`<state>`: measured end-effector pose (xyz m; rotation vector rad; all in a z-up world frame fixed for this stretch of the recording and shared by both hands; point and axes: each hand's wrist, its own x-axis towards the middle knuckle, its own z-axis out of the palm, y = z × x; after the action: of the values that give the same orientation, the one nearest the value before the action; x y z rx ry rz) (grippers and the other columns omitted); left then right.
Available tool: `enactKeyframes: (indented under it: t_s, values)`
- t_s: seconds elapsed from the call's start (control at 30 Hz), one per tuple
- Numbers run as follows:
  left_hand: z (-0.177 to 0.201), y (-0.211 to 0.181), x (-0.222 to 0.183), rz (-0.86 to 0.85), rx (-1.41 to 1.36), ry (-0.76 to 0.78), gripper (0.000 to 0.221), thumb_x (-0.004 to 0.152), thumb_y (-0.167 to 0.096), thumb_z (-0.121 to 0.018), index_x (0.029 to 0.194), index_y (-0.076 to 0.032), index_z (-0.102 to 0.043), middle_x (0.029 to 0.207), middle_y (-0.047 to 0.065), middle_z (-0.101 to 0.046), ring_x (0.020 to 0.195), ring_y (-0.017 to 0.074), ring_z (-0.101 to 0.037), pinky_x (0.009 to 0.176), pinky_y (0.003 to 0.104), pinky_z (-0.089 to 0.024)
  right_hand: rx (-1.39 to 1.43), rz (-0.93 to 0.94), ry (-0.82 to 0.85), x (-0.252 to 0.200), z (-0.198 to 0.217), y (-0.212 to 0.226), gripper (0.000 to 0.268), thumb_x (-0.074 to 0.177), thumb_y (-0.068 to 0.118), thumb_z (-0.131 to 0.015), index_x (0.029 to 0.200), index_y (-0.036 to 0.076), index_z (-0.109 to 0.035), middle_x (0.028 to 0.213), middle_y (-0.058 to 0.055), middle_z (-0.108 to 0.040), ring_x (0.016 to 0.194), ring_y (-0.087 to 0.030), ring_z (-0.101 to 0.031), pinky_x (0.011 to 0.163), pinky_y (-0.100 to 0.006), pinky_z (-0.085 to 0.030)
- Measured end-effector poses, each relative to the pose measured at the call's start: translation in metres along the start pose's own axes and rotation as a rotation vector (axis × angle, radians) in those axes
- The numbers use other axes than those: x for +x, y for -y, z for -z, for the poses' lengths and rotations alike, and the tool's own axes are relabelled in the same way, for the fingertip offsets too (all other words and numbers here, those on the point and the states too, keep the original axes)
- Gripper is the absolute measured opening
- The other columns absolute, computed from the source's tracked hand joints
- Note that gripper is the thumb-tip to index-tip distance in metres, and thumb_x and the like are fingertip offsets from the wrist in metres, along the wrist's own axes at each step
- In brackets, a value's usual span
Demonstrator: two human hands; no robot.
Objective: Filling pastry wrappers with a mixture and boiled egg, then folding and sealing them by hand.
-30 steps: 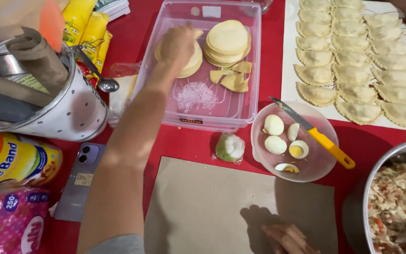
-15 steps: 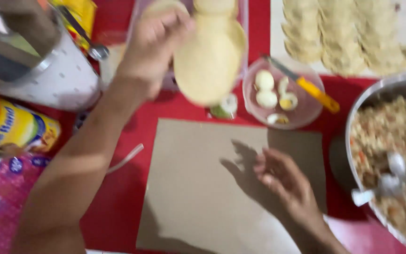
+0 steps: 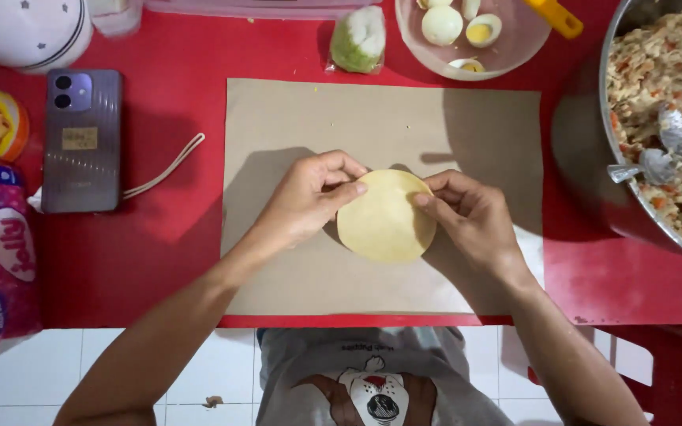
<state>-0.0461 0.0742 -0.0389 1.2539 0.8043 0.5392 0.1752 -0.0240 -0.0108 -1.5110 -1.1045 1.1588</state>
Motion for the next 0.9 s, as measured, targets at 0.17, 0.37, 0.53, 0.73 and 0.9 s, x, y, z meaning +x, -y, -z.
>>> enactKeyframes:
  t_s: [0.17, 0.37, 0.53, 0.73, 0.9]
  values:
    - [0.003, -0.003, -0.003, -0.025, 0.178, 0.011, 0.020, 0.090, -0.002, -0.069, 0.111, 0.000, -0.069, 0.078, 0.016, -0.073, 0.054, 0.0193, -0.068, 0.043, 0.027, -0.060, -0.196, 0.028, -0.031, 0.007, 0.001, -0.016, 0.010, 0.090, 0.008, -0.080, 0.098, 0.003, -0.078, 0.073, -0.006, -0.070, 0.063, -0.009, -0.064, 0.055, -0.023, -0.058]
    - [0.003, -0.017, -0.002, -0.041, 0.531, 0.012, 0.018, 0.089, -0.006, -0.069, 0.107, -0.007, -0.071, 0.075, 0.013, -0.074, 0.060, 0.0270, -0.072, 0.049, 0.036, -0.058, -0.419, 0.181, -0.114, 0.008, -0.002, -0.008, 0.017, 0.082, 0.006, -0.084, 0.098, 0.011, -0.081, 0.076, -0.006, -0.070, 0.067, -0.014, -0.065, 0.056, -0.024, -0.054]
    - [0.002, -0.035, -0.002, 0.025, 0.647, 0.034, 0.021, 0.089, -0.006, -0.070, 0.109, -0.009, -0.072, 0.078, 0.013, -0.077, 0.069, 0.0281, -0.074, 0.060, 0.037, -0.059, -0.482, 0.219, -0.124, 0.008, -0.002, 0.009, 0.027, 0.079, 0.002, -0.083, 0.105, 0.009, -0.081, 0.079, -0.010, -0.071, 0.069, -0.021, -0.070, 0.058, -0.029, -0.058]
    - [0.004, -0.034, 0.001, 0.109, 0.676, 0.056, 0.027, 0.087, -0.010, -0.071, 0.113, -0.016, -0.072, 0.088, 0.014, -0.078, 0.082, 0.0356, -0.076, 0.068, 0.044, -0.060, -0.513, 0.217, -0.056, 0.005, 0.004, 0.018, 0.027, 0.084, 0.004, -0.077, 0.110, 0.009, -0.079, 0.084, -0.010, -0.072, 0.072, -0.024, -0.072, 0.059, -0.031, -0.059]
    - [0.000, -0.023, 0.002, 0.016, 0.788, -0.042, 0.017, 0.088, -0.026, -0.071, 0.104, -0.025, -0.068, 0.094, -0.004, -0.084, 0.089, 0.0175, -0.079, 0.077, 0.032, -0.053, -0.584, 0.461, 0.164, -0.029, 0.018, 0.053, 0.016, 0.100, 0.009, -0.062, 0.113, 0.000, -0.061, 0.095, -0.013, -0.063, 0.084, -0.028, -0.066, 0.077, -0.037, -0.054]
